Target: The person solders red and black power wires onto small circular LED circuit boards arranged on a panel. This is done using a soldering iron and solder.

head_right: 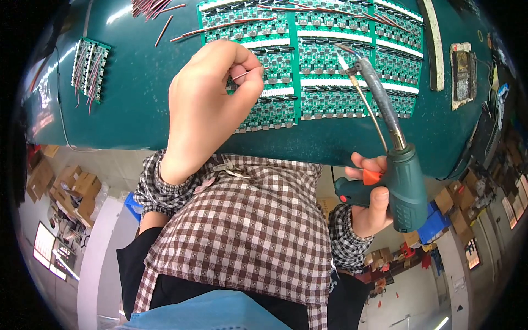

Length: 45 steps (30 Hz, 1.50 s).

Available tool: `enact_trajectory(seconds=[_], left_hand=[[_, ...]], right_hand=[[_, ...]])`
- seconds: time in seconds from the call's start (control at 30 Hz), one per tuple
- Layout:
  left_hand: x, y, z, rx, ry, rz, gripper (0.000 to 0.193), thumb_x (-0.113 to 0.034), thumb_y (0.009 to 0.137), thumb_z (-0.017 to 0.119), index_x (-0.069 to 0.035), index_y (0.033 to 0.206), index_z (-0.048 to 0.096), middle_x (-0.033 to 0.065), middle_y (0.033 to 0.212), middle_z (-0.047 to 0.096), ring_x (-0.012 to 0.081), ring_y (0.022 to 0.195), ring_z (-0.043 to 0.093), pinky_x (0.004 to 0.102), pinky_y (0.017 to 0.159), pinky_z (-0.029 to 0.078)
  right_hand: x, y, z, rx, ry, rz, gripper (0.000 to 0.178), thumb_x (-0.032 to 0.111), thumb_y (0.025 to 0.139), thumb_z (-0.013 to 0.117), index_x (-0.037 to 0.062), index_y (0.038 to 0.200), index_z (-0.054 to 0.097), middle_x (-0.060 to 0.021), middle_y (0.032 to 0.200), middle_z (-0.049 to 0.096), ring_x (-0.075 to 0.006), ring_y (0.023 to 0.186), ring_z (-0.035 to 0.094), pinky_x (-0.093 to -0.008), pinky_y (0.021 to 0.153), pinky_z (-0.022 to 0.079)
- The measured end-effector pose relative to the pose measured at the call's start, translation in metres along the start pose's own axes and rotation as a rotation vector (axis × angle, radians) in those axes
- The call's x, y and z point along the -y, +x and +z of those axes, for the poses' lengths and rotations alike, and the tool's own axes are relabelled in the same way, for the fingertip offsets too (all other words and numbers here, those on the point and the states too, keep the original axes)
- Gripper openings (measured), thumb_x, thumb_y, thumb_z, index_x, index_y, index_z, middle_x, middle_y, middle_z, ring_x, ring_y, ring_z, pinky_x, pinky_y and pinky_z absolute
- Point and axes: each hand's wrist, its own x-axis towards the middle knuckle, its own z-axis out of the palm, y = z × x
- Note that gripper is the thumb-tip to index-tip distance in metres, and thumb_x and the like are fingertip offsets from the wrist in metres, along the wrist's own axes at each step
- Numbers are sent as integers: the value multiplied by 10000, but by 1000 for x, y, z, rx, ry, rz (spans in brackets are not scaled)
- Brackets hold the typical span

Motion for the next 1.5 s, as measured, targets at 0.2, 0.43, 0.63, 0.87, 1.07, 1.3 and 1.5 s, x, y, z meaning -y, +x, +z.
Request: enact_trajectory(seconds=[0.2,0.43,0.63,0.87,1.07,1.3,1.5], left_hand=[[5,1,10,-9,-8,10,97,-33,713,675,-65,759,596,37,681,563,162,603,570,294,548,458],[4,3,11,16,8,-16,95,-32,711,670,-61,750,588,38,667,550,171,582,559,303,536,456],[4,4,11,28,-15,-4,78,-38,721,661,-52,750,591,48,673,555,183,584,563,307,542,462],[2,7,10,46,-11,2,71,-33,718,655,-44,743,590,59,668,555,193,586,565,309,541,461],[2,8,10,47,-8,7,71,-30,715,654,-41,742,590,59,663,552,191,579,559,308,536,457],[0,8,12,43,-18,11,75,-26,712,656,-39,741,588,58,657,545,192,577,556,308,536,456],[-1,7,12,36,-22,5,79,-28,713,658,-42,746,588,57,657,544,195,575,551,312,536,456]], right_hand=[[5,-5,5,29,-31,62,614,382,847,657,-100,1184,480,-183,975,598,-338,843,663,-376,682,601],[2,-8,3,124,-65,43,571,343,911,569,-80,1267,421,-178,1034,576,-345,903,643,-371,662,602],[7,-13,8,102,-36,144,571,328,834,676,-92,1178,499,-177,984,601,-336,919,642,-389,716,588],[5,-16,10,163,-145,96,520,289,859,646,-105,1159,490,-183,935,588,-316,868,639,-376,660,591],[5,-16,13,217,-173,94,487,246,857,647,-108,1160,504,-187,926,594,-295,835,632,-384,681,578],[11,-16,18,214,-216,103,459,225,857,643,-104,1153,516,-179,911,605,-286,841,629,-382,702,573],[12,-15,17,259,-232,136,439,212,853,641,-97,1143,530,-168,913,610,-266,836,622,-386,717,561]])
